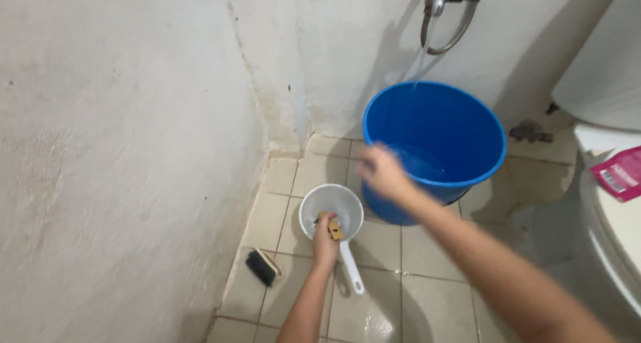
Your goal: The person prepares a cleaning solution by pouring powder into a small white jug and adding water from a blue bucket. They use a brush to scrub the faucet and shower hose, rinsing the brush repeatedly. The person also handles a pink packet and a green sachet, placing them on the toilet tank.
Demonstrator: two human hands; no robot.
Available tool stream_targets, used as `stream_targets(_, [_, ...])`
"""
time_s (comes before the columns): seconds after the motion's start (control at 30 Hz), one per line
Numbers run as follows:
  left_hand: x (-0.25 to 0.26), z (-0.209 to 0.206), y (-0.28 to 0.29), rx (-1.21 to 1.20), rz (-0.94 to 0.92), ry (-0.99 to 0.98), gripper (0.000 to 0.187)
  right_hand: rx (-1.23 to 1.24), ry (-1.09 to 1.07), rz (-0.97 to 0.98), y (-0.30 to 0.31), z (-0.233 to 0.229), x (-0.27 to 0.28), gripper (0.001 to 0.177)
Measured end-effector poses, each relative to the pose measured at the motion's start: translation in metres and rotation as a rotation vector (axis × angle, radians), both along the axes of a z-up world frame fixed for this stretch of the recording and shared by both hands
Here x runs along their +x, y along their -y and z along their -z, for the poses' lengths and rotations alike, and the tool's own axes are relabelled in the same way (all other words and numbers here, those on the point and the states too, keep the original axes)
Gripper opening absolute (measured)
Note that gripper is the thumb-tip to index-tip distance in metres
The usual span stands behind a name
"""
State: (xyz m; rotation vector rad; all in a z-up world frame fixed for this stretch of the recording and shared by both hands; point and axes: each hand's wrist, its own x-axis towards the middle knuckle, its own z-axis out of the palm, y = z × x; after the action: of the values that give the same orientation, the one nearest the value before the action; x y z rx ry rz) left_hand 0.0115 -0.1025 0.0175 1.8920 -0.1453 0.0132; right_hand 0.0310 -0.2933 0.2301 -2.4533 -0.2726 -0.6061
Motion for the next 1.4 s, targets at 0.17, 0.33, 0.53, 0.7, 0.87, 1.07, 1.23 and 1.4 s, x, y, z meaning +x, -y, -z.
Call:
stream_targets(0.17, [0.005, -0.079, 0.012, 0.051, -0.039, 0.132, 0.038, -0.187, 0.373, 0.120, 0.074, -0.130, 0.030, 0.054])
stream_targets(0.33, [0.015, -0.154, 0.028, 0.048, -0.011, 0.262, 0.038, -0.236, 0.425, 0.242, 0.159, -0.185, 0.093, 0.075])
stream_targets(0.53, [0.021, -0.212, 0.038, 0.007, 0.032, 0.381, 0.039, -0.074, 0.355, 0.265, 0.236, -0.217, 0.169, 0.073])
stream_targets(0.7, [0.021, -0.222, 0.038, 0.000, 0.053, 0.340, 0.041, 0.029, 0.386, 0.264, 0.227, -0.227, 0.176, 0.060])
stream_targets(0.87, [0.020, -0.215, 0.035, 0.026, 0.049, 0.331, 0.041, -0.044, 0.499, 0.186, 0.198, -0.228, 0.170, 0.061])
stream_targets(1.07, [0.013, -0.207, 0.031, 0.057, 0.058, 0.321, 0.039, 0.173, 0.181, 0.243, 0.171, -0.237, 0.147, 0.062])
stream_targets(1.23, [0.012, -0.194, 0.030, 0.104, 0.047, 0.320, 0.038, 0.079, -0.019, 0.155, 0.088, -0.143, 0.100, 0.077])
stream_targets(1.4, [0.009, -0.178, 0.027, 0.073, 0.041, 0.371, 0.039, -0.532, -0.095, 0.131, 0.009, -0.019, 0.051, 0.064])
